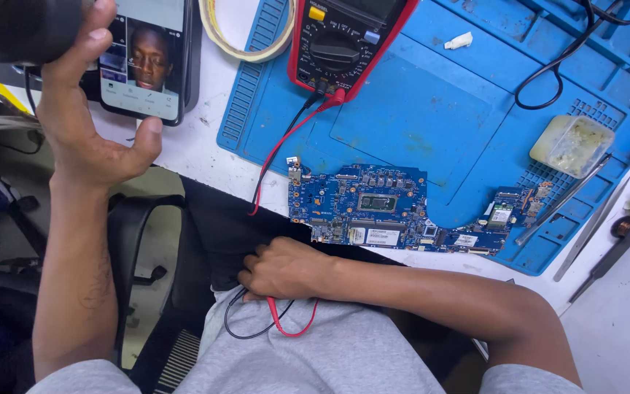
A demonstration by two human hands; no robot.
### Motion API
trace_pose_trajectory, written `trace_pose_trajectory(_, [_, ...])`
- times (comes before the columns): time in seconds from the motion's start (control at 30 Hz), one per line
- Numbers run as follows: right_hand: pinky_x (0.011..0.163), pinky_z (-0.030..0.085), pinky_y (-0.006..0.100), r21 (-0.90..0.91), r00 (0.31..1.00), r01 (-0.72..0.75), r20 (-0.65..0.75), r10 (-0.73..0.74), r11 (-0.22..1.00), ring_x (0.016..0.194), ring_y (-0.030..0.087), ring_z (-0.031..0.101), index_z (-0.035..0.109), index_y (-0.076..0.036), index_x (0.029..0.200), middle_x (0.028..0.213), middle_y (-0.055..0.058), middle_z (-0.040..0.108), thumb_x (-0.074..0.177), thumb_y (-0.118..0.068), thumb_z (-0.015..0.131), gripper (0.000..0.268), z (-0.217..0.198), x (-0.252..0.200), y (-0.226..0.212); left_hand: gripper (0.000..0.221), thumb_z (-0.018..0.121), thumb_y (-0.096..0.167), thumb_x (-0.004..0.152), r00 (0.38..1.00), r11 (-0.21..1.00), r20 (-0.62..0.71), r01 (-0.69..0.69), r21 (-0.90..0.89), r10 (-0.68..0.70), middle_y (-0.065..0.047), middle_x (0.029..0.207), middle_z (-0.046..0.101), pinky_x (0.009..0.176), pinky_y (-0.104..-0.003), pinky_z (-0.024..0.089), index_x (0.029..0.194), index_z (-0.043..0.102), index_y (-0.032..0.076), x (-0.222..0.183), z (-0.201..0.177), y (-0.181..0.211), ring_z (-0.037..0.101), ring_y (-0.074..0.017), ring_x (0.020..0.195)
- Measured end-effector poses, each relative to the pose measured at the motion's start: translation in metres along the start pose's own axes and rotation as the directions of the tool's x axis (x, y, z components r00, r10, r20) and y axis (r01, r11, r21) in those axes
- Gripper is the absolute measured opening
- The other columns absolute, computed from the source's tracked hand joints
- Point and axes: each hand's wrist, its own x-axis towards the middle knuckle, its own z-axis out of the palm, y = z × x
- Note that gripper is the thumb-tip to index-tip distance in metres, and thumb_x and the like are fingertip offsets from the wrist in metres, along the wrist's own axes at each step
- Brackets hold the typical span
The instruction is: Testing a laptop motherboard using a digital multimeter and probes to diagnose faults.
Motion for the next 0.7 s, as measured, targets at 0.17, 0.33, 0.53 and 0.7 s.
trace_pose_trajectory(0.17, [0.053, 0.052, 0.046, 0.008, 1.0, 0.001, -0.002, -0.001, 1.0, 0.076, 0.032, 0.07, 0.068, -0.012, 0.102, 0.092, 0.01, 0.072, 0.105, -0.051, 0.048, 0.044, 0.0007, -0.0002, 0.0005, 0.054, 0.061, 0.017, 0.104, 0.999, 0.999, -0.017, -0.036, 0.011, 0.036, -0.039, 0.146, 0.05, 0.128, -0.062, 0.038, 0.144, 0.042, -0.015, 0.0018, 0.0004, -0.003, 0.05, -0.053, 0.142])
trace_pose_trajectory(0.33, [0.051, 0.05, 0.046, 0.004, 1.0, 0.008, -0.025, -0.008, 1.0, 0.073, 0.031, 0.069, 0.068, -0.012, 0.1, 0.091, 0.009, 0.072, 0.104, -0.051, 0.049, 0.043, 0.0027, -0.0021, 0.0001, 0.054, 0.059, 0.02, 0.104, 1.0, 1.0, -0.022, -0.018, 0.019, 0.018, -0.041, 0.141, 0.054, 0.125, -0.063, 0.038, 0.142, 0.044, -0.016, 0.0027, 0.0004, -0.0005, 0.046, -0.0534, 0.145])
trace_pose_trajectory(0.53, [0.05, 0.05, 0.044, -0.001, 1.0, 0.018, -0.025, -0.018, 1.0, 0.073, 0.03, 0.069, 0.068, -0.013, 0.1, 0.091, 0.009, 0.072, 0.106, -0.051, 0.044, 0.045, 0.0003, -0.003, -0.0005, 0.054, 0.059, 0.017, 0.103, 0.999, 0.999, -0.024, -0.026, 0.028, 0.026, -0.041, 0.14, 0.055, 0.125, -0.063, 0.039, 0.142, 0.046, -0.018, 0.0014, 0.0001, -0.0029, 0.045, -0.0533, 0.145])
trace_pose_trajectory(0.7, [0.05, 0.05, 0.044, -0.015, 0.999, 0.015, -0.047, -0.015, 1.0, 0.071, 0.03, 0.068, 0.067, -0.013, 0.098, 0.089, 0.008, 0.071, 0.106, -0.051, 0.046, 0.045, 0.0012, -0.0036, -0.0013, 0.053, 0.06, 0.019, 0.104, 1.0, 1.0, -0.019, -0.015, 0.01, 0.015, -0.043, 0.139, 0.056, 0.125, -0.064, 0.039, 0.139, 0.046, -0.018, 0.0008, 0.0005, -0.0028, 0.044, -0.0542, 0.147])
